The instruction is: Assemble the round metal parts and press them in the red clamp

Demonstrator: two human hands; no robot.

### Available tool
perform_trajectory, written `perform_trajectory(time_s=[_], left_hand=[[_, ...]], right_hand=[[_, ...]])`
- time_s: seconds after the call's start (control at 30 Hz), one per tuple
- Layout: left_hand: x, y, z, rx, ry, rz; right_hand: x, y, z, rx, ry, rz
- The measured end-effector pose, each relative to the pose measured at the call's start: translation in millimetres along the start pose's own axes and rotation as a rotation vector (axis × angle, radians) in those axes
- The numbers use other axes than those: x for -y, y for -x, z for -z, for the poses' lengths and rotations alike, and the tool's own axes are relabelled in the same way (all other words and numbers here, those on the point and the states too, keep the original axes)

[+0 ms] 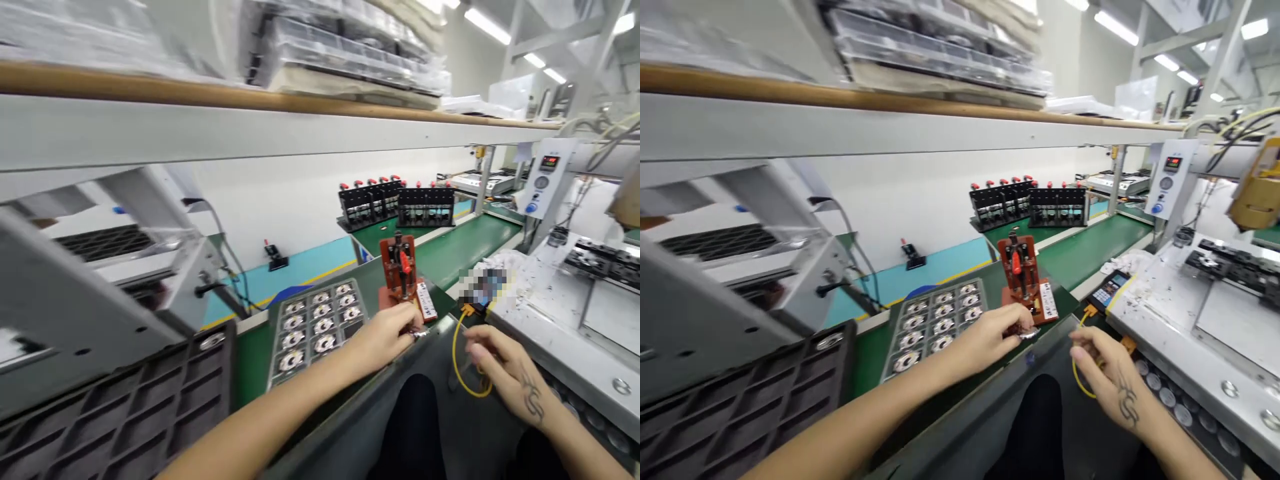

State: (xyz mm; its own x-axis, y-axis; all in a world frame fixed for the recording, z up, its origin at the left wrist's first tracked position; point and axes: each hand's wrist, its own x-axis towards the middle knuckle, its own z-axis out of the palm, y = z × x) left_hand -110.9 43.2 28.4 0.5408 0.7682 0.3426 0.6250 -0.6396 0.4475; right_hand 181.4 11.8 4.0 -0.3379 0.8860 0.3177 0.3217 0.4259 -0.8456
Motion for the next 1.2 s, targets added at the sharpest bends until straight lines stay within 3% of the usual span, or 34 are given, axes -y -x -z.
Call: perform_trajectory(time_s=[0.1,0.17,0.3,0.47,0.57,0.7,0.77,0.83,0.93,1.03,1.2], left_hand=[[-36.8,-28.5,-17.0,-0.156,-0.084,-0.386],[-51.6,-45.0,-26.4,-0.242,-0.167,-0.556],[-69.5,-70.5,-45.5,-0.284,-0.176,-0.719],[-94.6,-112.8,-77.6,-0.203,-0.125,-0.840],[-107.7,-168.5,-93.0,-0.078,0.033,-0.751],[-111.7,-271.5,-106.5,0.154,0.185,-0.427],[-107.6,-315.7,-114.0,0.297,0.160,-0.320],[-102.3,-345.6,-122.3,0.392,0.144,-0.282],[-97.3,-365.7,-132.6,0.473,0.152,-0.274],[-99.9,-369.1,-135.9,0.490,0.167,-0.258],[-113.3,-353.8,-118.8,0.336,0.256,-0.251]], right_hand=[[5.7,-4.0,2.8,0.046,-0.183,-0.028],[9.1,-3.0,11.4,0.039,-0.229,-0.021],[14.3,10.2,37.9,-0.078,-0.156,-0.020],[4.3,38.8,79.6,-0.247,0.073,-0.022],[-5.6,62.1,116.6,-0.425,0.259,-0.061],[-3.2,99.0,164.6,-0.617,0.409,-0.151],[3.0,117.6,178.4,-0.650,0.453,-0.199],[8.2,134.4,184.9,-0.683,0.481,-0.225],[10.2,151.3,189.7,-0.757,0.492,-0.232],[7.1,149.0,198.9,-0.780,0.498,-0.238],[-8.4,90.3,223.2,-0.664,0.578,-0.213]])
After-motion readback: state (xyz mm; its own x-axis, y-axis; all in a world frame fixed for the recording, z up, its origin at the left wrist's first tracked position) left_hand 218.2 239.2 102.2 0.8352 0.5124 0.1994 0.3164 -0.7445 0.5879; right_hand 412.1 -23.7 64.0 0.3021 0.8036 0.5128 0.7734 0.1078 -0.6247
